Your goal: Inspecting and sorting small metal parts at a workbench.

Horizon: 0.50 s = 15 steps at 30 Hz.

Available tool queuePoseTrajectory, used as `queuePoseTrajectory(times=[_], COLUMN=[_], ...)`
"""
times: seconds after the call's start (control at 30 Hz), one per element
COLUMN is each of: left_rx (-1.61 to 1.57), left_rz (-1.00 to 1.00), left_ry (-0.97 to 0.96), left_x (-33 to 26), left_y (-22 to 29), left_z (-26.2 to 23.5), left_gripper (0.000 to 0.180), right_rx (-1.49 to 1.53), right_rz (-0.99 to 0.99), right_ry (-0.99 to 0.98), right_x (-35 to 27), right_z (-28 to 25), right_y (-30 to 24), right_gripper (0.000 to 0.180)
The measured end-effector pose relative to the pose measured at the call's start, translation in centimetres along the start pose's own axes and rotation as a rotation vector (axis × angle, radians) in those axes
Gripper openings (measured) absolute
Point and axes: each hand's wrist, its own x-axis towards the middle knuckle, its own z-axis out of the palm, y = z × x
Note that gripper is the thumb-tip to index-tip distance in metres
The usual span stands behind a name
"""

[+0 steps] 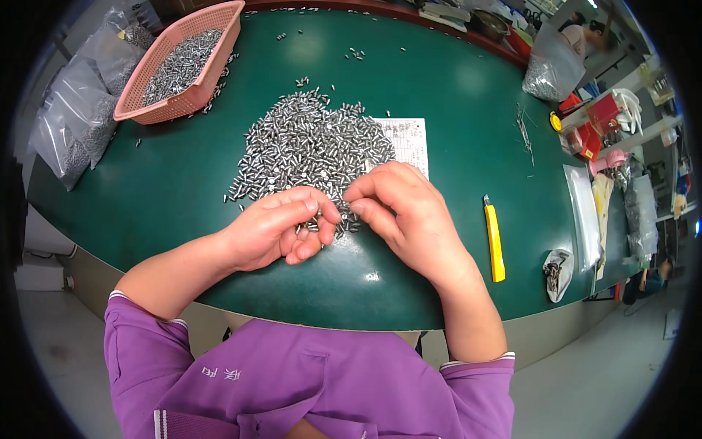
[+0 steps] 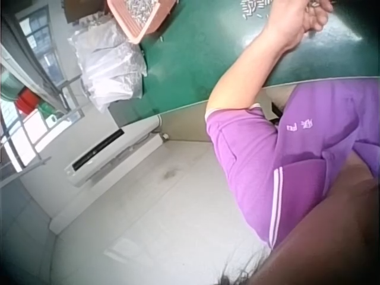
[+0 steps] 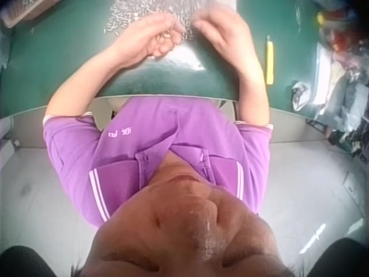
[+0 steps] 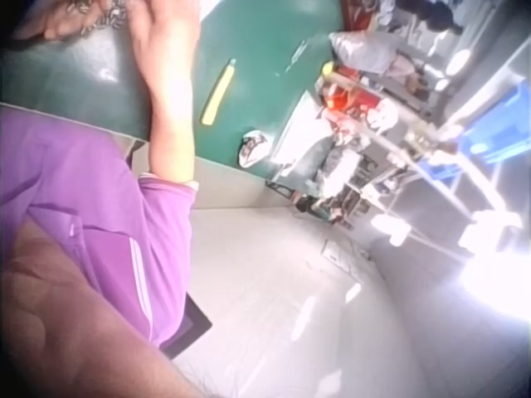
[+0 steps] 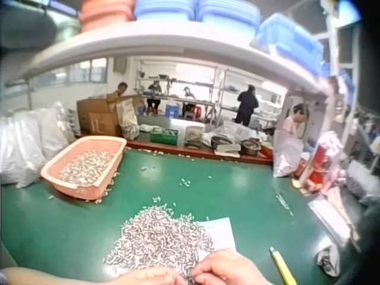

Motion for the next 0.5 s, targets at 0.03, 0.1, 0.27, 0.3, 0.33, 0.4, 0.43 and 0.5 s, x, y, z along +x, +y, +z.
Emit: queuePoseTrajectory(times=[0.03, 0.1, 0.27, 0.3, 0.33, 0.4, 0.43, 0.5], left_rx=[0.0, 0.057, 0.178, 0.199, 0.199, 0.188, 0.188, 0.162], left_rz=[0.0, -0.007, 0.001, 0.011, 0.012, 0.016, 0.017, 0.006], left_ry=[-0.001, -0.033, 0.016, 0.021, 0.02, 0.045, 0.046, 0.039], left_x=[0.0, 0.0, 0.0, 0.0, 0.1, 0.1, 0.1, 0.1], left_y=[0.0, 0.1, 0.2, 0.2, 0.2, 0.2, 0.1, 0.1], left_z=[0.0, 0.1, 0.5, 0.5, 0.6, 0.6, 0.6, 0.4], left_gripper=[0.021, 0.018, 0.016, 0.016, 0.016, 0.012, 0.012, 0.013], right_rx=[-0.001, 0.073, 0.112, 0.113, 0.114, 0.016, -0.05, -0.166], right_rz=[0.0, -0.1, -0.089, -0.074, -0.059, -0.011, 0.046, 0.045], right_ry=[0.001, -0.008, -0.007, 0.012, 0.032, 0.09, 0.116, 0.075], right_x=[0.0, 0.1, 0.0, 0.0, 0.0, 0.1, -0.1, -0.1], right_z=[0.2, 0.6, 1.5, 1.4, 1.3, 1.0, 0.9, 0.4], right_y=[-0.1, -0.4, -0.6, -0.6, -0.5, 0.0, 0.2, 0.5], right_gripper=[0.009, 0.01, 0.01, 0.011, 0.011, 0.012, 0.013, 0.012])
